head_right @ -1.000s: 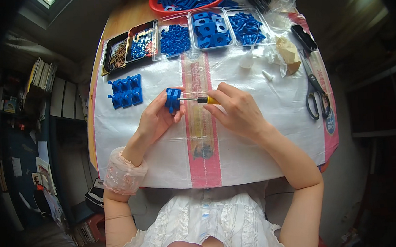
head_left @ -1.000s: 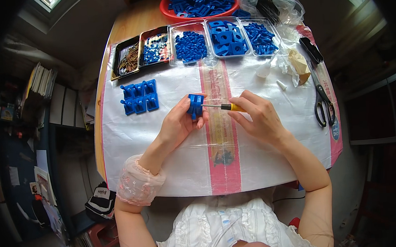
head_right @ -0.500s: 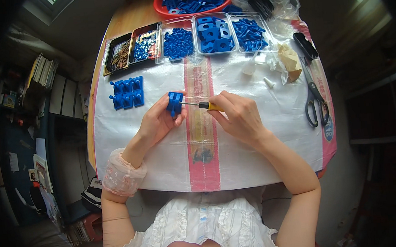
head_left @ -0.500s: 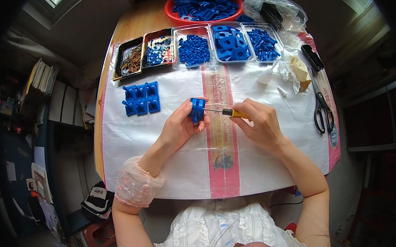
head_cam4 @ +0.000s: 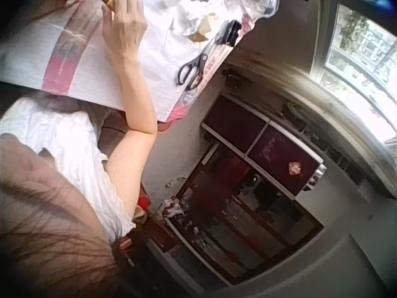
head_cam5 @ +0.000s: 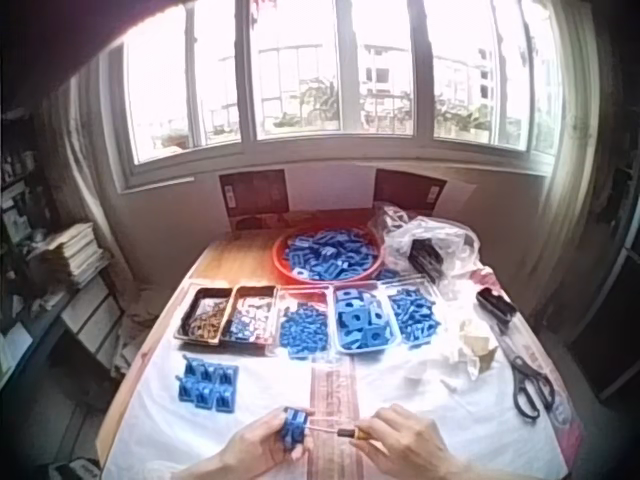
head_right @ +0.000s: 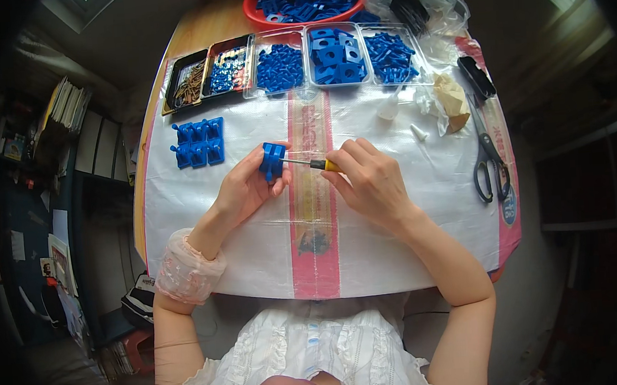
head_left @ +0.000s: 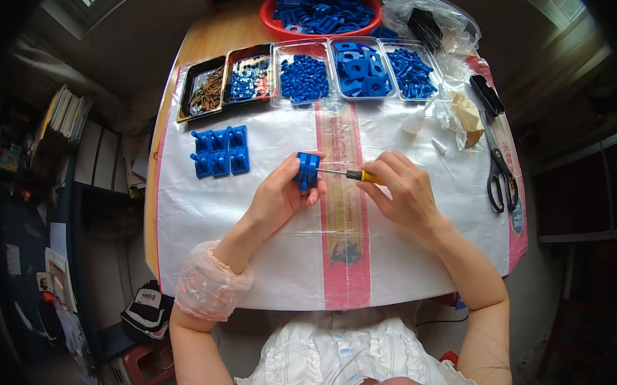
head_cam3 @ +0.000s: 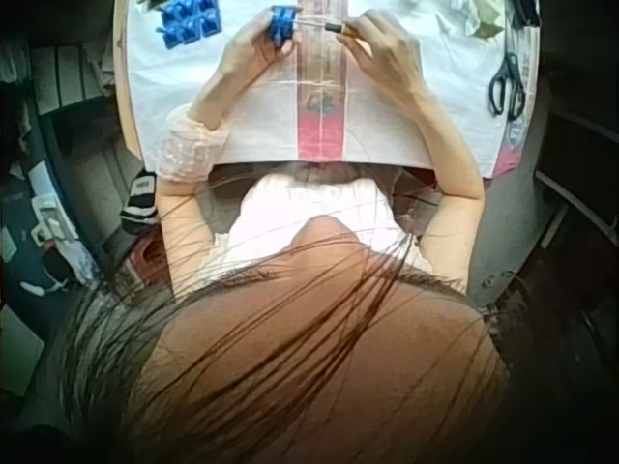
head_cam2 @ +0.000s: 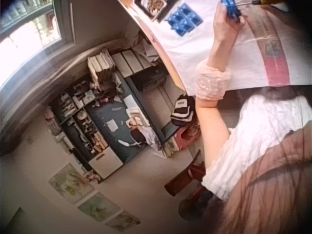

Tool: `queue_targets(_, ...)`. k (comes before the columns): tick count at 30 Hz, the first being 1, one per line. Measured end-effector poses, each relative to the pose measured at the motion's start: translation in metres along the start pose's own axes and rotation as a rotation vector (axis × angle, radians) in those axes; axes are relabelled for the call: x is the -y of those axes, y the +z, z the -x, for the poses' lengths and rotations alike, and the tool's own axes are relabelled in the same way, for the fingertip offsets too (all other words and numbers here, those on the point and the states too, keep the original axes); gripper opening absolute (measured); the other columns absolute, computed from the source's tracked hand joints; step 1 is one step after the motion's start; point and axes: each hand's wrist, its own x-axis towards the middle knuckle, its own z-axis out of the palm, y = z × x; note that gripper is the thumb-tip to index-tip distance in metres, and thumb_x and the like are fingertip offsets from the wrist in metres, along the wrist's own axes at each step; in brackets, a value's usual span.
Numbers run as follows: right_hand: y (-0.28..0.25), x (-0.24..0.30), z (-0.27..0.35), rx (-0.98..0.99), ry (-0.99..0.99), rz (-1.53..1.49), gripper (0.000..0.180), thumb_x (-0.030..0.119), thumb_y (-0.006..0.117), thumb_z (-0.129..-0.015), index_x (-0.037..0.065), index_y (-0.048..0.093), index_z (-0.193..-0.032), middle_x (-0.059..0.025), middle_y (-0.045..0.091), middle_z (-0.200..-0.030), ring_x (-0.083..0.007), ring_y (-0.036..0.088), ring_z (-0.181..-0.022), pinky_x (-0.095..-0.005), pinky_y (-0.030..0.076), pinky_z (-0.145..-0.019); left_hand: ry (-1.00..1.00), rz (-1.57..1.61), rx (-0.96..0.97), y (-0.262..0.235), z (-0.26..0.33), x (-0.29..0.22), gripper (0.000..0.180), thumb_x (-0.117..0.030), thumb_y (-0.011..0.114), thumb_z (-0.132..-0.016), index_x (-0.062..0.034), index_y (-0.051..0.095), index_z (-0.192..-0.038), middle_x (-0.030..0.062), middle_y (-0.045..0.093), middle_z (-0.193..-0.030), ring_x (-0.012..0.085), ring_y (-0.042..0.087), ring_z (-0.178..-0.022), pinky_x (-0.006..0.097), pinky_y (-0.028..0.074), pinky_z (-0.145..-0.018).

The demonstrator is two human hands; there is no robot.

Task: Manually assemble small blue plastic components using a screwdriver.

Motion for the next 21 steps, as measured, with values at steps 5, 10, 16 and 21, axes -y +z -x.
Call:
queue_targets(5, 0.0040, -0.0007, 0.0020, -0.032, -0.020, -0.009, 0.024, 0.009, 0.081, -0.079, 0.007, 0.064, -0.096, -0.0047, 0.060, -0.082, -0.0225, 0.062, -0.074, -0.0353, 0.050, -0.062, -0.003, 0.000, 0.001, 0.0022, 0.0009, -0.0017, 0.048, -0.036, 0.033, -0.113, -0.0012, 0.047, -0.143, 0.0117, 0.066, -0.099, 0.0124, 0.059, -0.078, 0.027, 0.050, -0.077)
queue_targets(10, 0.0016, 0.0000, 0.0042, -0.033, -0.004, -0.014, 0.025, 0.006, 0.083, -0.079, 0.006, 0.068, -0.099, -0.0059, 0.066, -0.082, -0.0231, 0.065, -0.068, -0.0343, 0.049, -0.056, -0.002, -0.009, 0.006, 0.0029, 0.0010, -0.0018, 0.048, -0.035, 0.033, -0.113, -0.0013, 0.047, -0.143, 0.0115, 0.066, -0.100, 0.0126, 0.059, -0.078, 0.028, 0.049, -0.077)
queue_targets(16, 0.0022, 0.0028, 0.0025, 0.020, 0.083, -0.076, 0.026, 0.011, 0.083, -0.082, 0.004, 0.070, -0.104, -0.0081, 0.063, -0.085, -0.0246, 0.066, -0.072, -0.0357, 0.051, -0.062, 0.000, 0.000, 0.002, 0.0015, 0.0003, -0.0007, 0.047, -0.034, 0.033, -0.112, -0.0009, 0.047, -0.143, 0.0120, 0.065, -0.100, 0.0131, 0.059, -0.078, 0.028, 0.050, -0.078)
queue_targets(21, -0.0019, 0.0012, 0.0033, 0.104, 0.095, -0.085, 0.028, 0.014, 0.081, -0.084, 0.004, 0.070, -0.108, -0.0103, 0.062, -0.088, -0.0259, 0.067, -0.077, -0.0369, 0.053, -0.066, 0.006, -0.002, 0.008, 0.0004, 0.0006, -0.0014, 0.048, -0.034, 0.033, -0.113, -0.0005, 0.047, -0.143, 0.0120, 0.065, -0.100, 0.0133, 0.059, -0.078, 0.028, 0.049, -0.078)
